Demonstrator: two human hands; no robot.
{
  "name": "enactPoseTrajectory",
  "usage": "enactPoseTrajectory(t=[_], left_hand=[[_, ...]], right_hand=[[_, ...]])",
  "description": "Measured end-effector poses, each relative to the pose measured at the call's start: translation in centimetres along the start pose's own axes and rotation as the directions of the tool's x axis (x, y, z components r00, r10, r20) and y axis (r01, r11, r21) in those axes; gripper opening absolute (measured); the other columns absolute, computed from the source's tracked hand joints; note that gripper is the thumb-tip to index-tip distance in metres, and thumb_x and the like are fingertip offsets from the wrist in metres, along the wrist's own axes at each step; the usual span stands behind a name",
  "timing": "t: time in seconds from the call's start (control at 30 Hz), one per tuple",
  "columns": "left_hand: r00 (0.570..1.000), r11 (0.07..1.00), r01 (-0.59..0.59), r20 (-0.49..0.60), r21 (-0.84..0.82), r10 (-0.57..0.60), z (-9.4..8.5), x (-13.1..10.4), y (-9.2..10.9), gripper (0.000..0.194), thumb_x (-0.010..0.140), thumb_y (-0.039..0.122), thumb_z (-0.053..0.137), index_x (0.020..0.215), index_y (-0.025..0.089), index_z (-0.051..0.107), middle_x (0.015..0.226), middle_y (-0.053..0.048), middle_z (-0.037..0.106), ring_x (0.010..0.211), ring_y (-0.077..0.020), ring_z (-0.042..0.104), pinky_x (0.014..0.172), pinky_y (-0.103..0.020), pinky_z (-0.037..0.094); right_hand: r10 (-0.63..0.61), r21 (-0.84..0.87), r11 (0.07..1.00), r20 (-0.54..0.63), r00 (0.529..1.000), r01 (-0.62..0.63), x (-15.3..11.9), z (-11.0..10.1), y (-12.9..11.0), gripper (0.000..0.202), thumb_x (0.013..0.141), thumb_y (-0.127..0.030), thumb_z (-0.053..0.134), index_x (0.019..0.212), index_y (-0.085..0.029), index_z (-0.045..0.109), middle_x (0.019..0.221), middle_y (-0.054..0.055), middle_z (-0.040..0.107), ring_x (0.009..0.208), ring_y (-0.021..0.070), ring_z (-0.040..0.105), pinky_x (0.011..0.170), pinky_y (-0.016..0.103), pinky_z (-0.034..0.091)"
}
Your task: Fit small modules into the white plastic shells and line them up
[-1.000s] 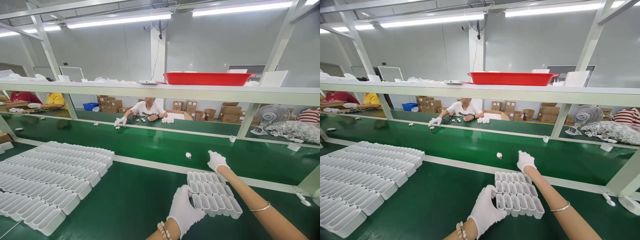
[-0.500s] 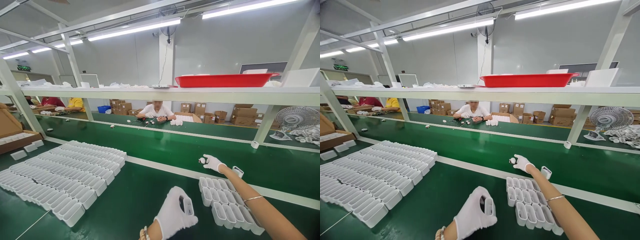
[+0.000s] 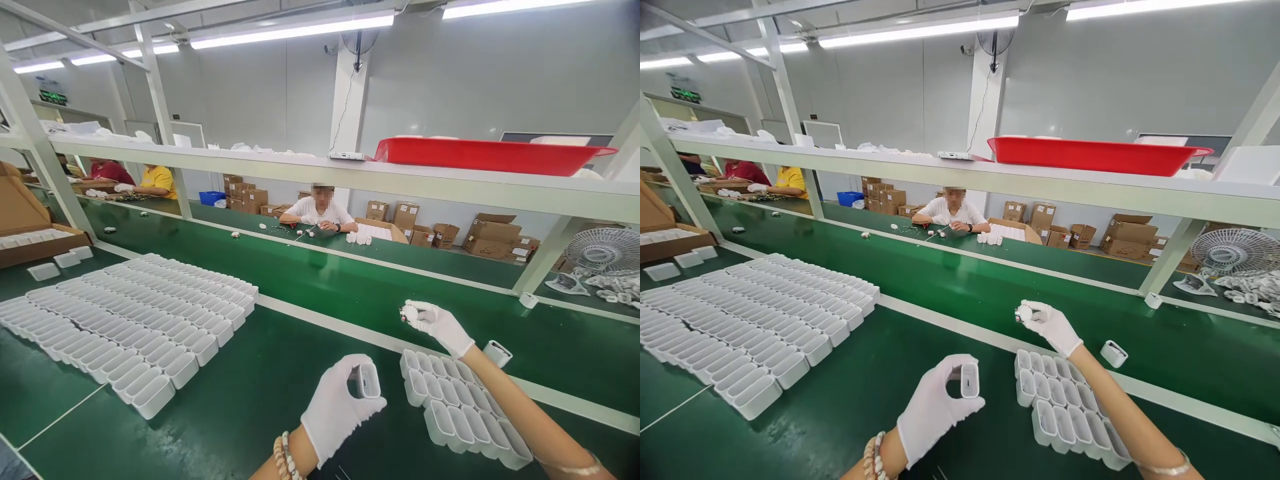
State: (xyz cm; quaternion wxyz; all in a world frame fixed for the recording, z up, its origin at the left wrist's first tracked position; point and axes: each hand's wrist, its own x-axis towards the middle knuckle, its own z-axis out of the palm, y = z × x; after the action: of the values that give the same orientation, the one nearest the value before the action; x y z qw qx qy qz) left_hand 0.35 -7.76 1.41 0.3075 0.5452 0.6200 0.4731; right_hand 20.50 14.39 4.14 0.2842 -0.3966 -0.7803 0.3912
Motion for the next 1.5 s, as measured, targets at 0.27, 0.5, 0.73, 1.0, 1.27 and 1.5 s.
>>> enactPoseTrajectory(t=[0.27, 0.5, 0.73, 1.0, 1.27, 1.5], left_hand=[[0.910, 0.900, -0.394, -0.057, 0.188, 0.411, -0.1, -0.5, -1.0, 0.061, 0.066, 0.011, 0.079, 0.122, 0.028, 0.059, 0.121, -0.007, 0.066, 0.109, -0.0257, 0.064, 0.095, -0.042, 0.055], [0.824, 0.823, -0.521, -0.118, 0.227, 0.554, -0.1, -0.6, -0.9, 0.061, 0.074, 0.016, 0.075, 0.129, 0.028, 0.050, 0.113, -0.006, 0.067, 0.102, -0.0237, 0.065, 0.090, -0.039, 0.056], [0.807, 0.792, -0.553, -0.069, 0.258, 0.587, -0.1, -0.8, -1.0, 0.072, 0.075, 0.016, 0.075, 0.136, 0.030, 0.040, 0.114, -0.007, 0.065, 0.103, -0.0232, 0.064, 0.088, -0.037, 0.055], [0.803, 0.784, -0.559, -0.060, 0.268, 0.593, 0.0, -0.8, -1.0, 0.075, 0.077, 0.016, 0.073, 0.139, 0.031, 0.033, 0.114, -0.008, 0.064, 0.103, -0.0231, 0.063, 0.089, -0.039, 0.054], [0.786, 0.760, -0.585, -0.031, 0.283, 0.617, -0.2, -0.7, -1.0, 0.075, 0.078, 0.018, 0.073, 0.139, 0.032, 0.032, 0.113, -0.008, 0.064, 0.102, -0.0246, 0.063, 0.087, -0.041, 0.054], [0.777, 0.762, -0.584, -0.079, 0.280, 0.625, 0.0, -1.0, -1.2, 0.071, 0.076, 0.019, 0.074, 0.136, 0.031, 0.039, 0.112, -0.007, 0.066, 0.099, -0.0244, 0.064, 0.084, -0.039, 0.056]], right_hand=[[-0.278, -0.195, 0.944, -0.043, 0.960, 0.265, -12.1, 3.7, -7.8, 0.040, 0.081, -0.037, 0.068, 0.121, -0.030, 0.063, 0.111, 0.004, 0.072, 0.098, 0.0248, 0.069, 0.086, 0.042, 0.059], [-0.546, -0.580, 0.669, 0.040, 0.837, 0.465, -13.2, 5.0, -8.3, 0.027, 0.089, -0.034, 0.056, 0.113, -0.029, 0.065, 0.099, 0.002, 0.075, 0.086, 0.0235, 0.072, 0.070, 0.039, 0.064], [-0.485, -0.630, 0.627, 0.145, 0.863, 0.458, -13.3, 5.2, -8.6, 0.023, 0.090, -0.028, 0.054, 0.110, -0.031, 0.063, 0.107, 0.000, 0.073, 0.098, 0.0259, 0.070, 0.076, 0.041, 0.062], [-0.464, -0.640, 0.632, 0.137, 0.875, 0.436, -13.7, 5.4, -8.8, 0.019, 0.089, -0.030, 0.057, 0.107, -0.032, 0.062, 0.106, -0.001, 0.073, 0.097, 0.0238, 0.069, 0.078, 0.039, 0.060], [-0.479, -0.673, 0.585, 0.162, 0.863, 0.452, -14.1, 5.7, -9.4, 0.021, 0.094, -0.032, 0.048, 0.111, -0.033, 0.060, 0.100, -0.001, 0.073, 0.090, 0.0229, 0.070, 0.068, 0.037, 0.058], [-0.394, -0.647, 0.638, 0.192, 0.899, 0.418, -13.7, 6.9, -9.1, 0.017, 0.095, -0.031, 0.046, 0.105, -0.030, 0.060, 0.097, 0.000, 0.071, 0.081, 0.0242, 0.068, 0.067, 0.041, 0.057]])
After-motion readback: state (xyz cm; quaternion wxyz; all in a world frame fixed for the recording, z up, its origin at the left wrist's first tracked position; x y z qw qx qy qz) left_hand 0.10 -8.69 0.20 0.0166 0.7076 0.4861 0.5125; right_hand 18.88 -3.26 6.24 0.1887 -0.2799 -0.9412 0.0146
